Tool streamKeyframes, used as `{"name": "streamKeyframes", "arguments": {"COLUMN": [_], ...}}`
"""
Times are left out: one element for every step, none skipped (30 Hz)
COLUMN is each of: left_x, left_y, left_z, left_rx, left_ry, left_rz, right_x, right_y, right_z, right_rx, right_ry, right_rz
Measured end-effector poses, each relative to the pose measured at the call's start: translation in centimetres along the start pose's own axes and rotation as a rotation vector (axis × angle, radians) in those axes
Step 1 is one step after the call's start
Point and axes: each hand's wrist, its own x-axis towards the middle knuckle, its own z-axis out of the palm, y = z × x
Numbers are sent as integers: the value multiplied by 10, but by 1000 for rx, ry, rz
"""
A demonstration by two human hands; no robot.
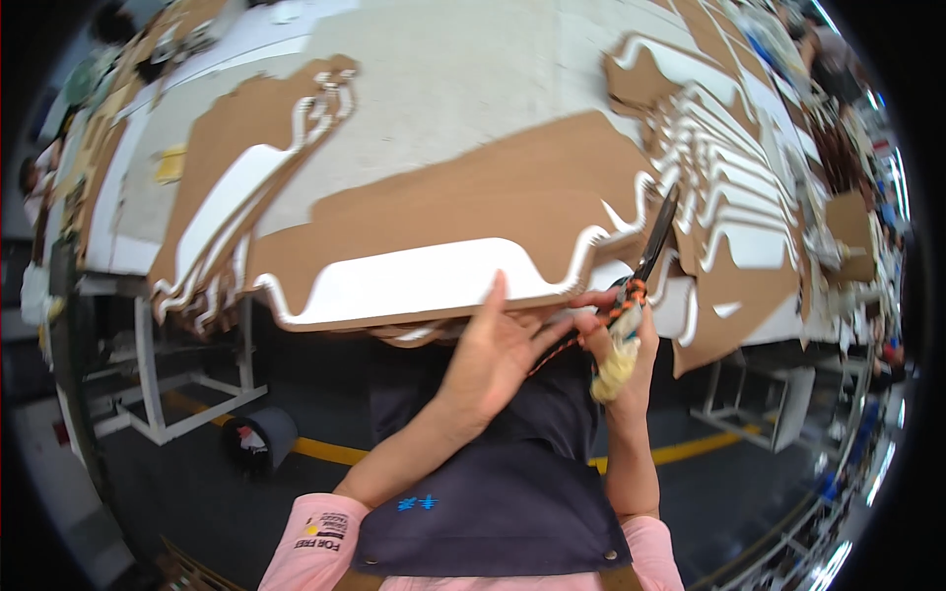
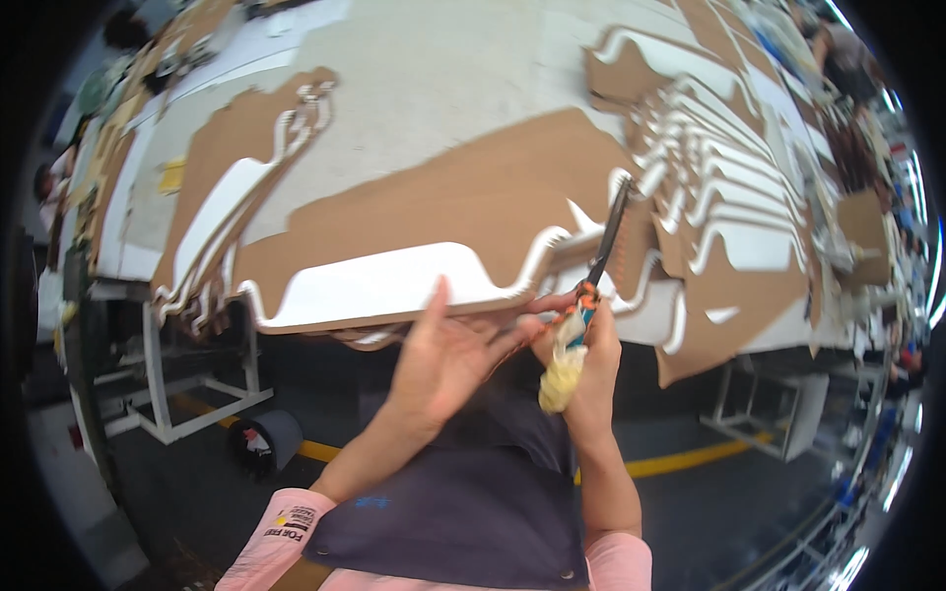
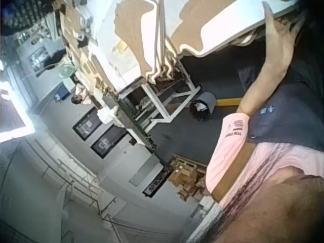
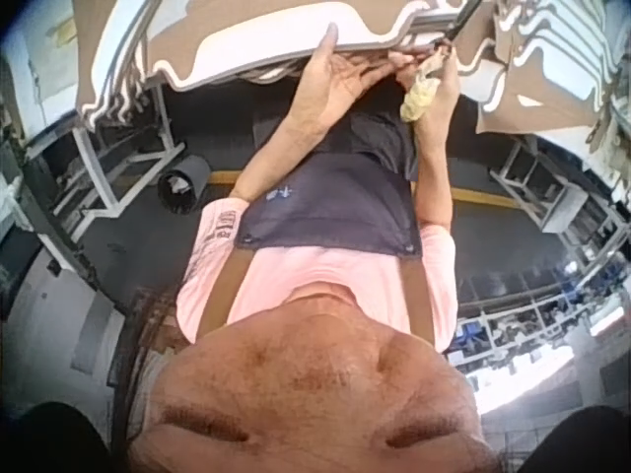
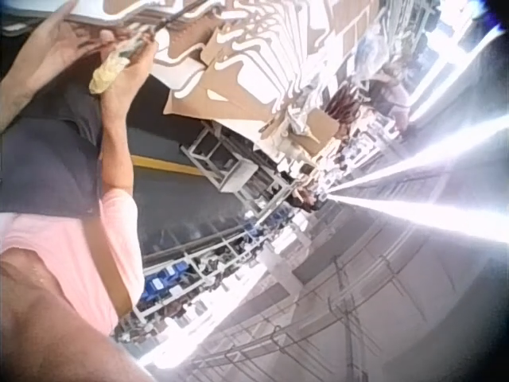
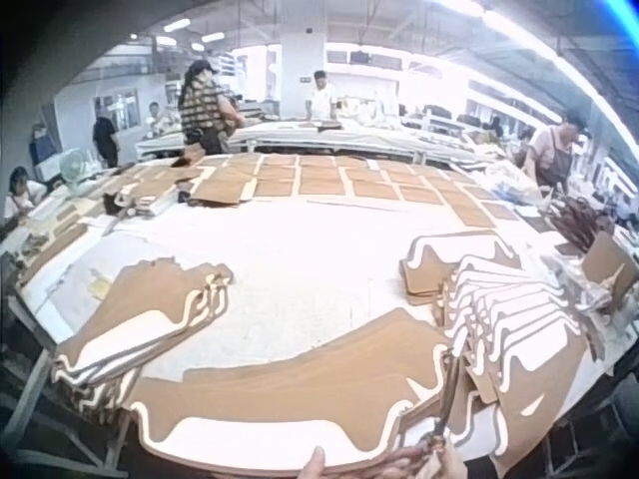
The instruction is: Trimming excess material from leather panels using scissors in a factory setting.
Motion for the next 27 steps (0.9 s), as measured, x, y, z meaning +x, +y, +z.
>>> {"name": "streamKeyframes", "arguments": {"left_x": [3, 4, 2, -2, -7, -13, -22, -29, -35, -43, -48, -54, -59, -65, -66, -67, -71, -72, -74, -74, -77, -78, -80, -85, -90, -91, -101], "left_y": [1, 5, 15, 25, 37, 50, 62, 75, 89, 104, 120, 138, 157, 177, 201, 225, 244, 263, 281, 296, 313, 327, 333, 336, 335, 331, 323], "left_z": [-1, -1, -2, -2, -3, -4, -6, -8, -10, -12, -13, -15, -18, -21, -28, -34, -31, -29, -31, -36, -47, -64, -77, -92, -104, -112, -112], "left_rx": [87, 171, 145, 145, 107, 69, -27, -29, -67, -108, -111, -97, -82, -67, -26, 16, 82, 150, 179, 206, 208, 211, 210, 207, 185, 163, 89], "left_ry": [-15, -28, -24, -25, -49, -74, -70, -76, -16, 43, 35, 104, 176, 251, 169, 92, 88, 81, 61, 42, 55, 158, 264, 276, 286, 291, 303], "left_rz": [27, 52, 5, 32, 38, 41, 30, 41, 179, 325, 333, 435, 534, 633, 696, 759, 831, 899, 944, 981, 986, 1043, 1098, 1103, 1057, 1000, 944], "right_x": [10, 19, 25, 27, 33, 39, 42, 44, 46, 49, 54, 61, 71, 83, 97, 110, 126, 142, 158, 165, 159, 153, 142, 130, 117, 106, 109], "right_y": [0, -3, -11, -20, -25, -29, -40, -50, -63, -76, -83, -92, -96, -101, -107, -114, -117, -115, -113, -109, -108, -112, -115, -109, -101, -89, -55], "right_z": [15, 27, 36, 44, 49, 54, 59, 65, 65, 67, 74, 74, 81, 90, 103, 120, 136, 151, 163, 168, 174, 177, 168, 158, 144, 120, 88], "right_rx": [18, 34, 58, 157, 200, 241, 190, 310, 261, 213, 339, 277, 335, 395, 437, 481, 397, 311, 255, 195, 159, 121, -3, 108, 217, 281, 25], "right_ry": [31, 61, 47, 26, -2, -27, -28, -15, -46, -84, -74, -146, -174, -201, -225, -250, -271, -288, -320, -348, -384, -422, -442, -431, -414, -365, -165], "right_rz": [8, 18, -35, -39, -58, -75, -104, -130, -140, -152, -162, -234, -260, -284, -336, -383, -452, -522, -529, -531, -449, -373, -329, -329, -325, -365, -562]}}
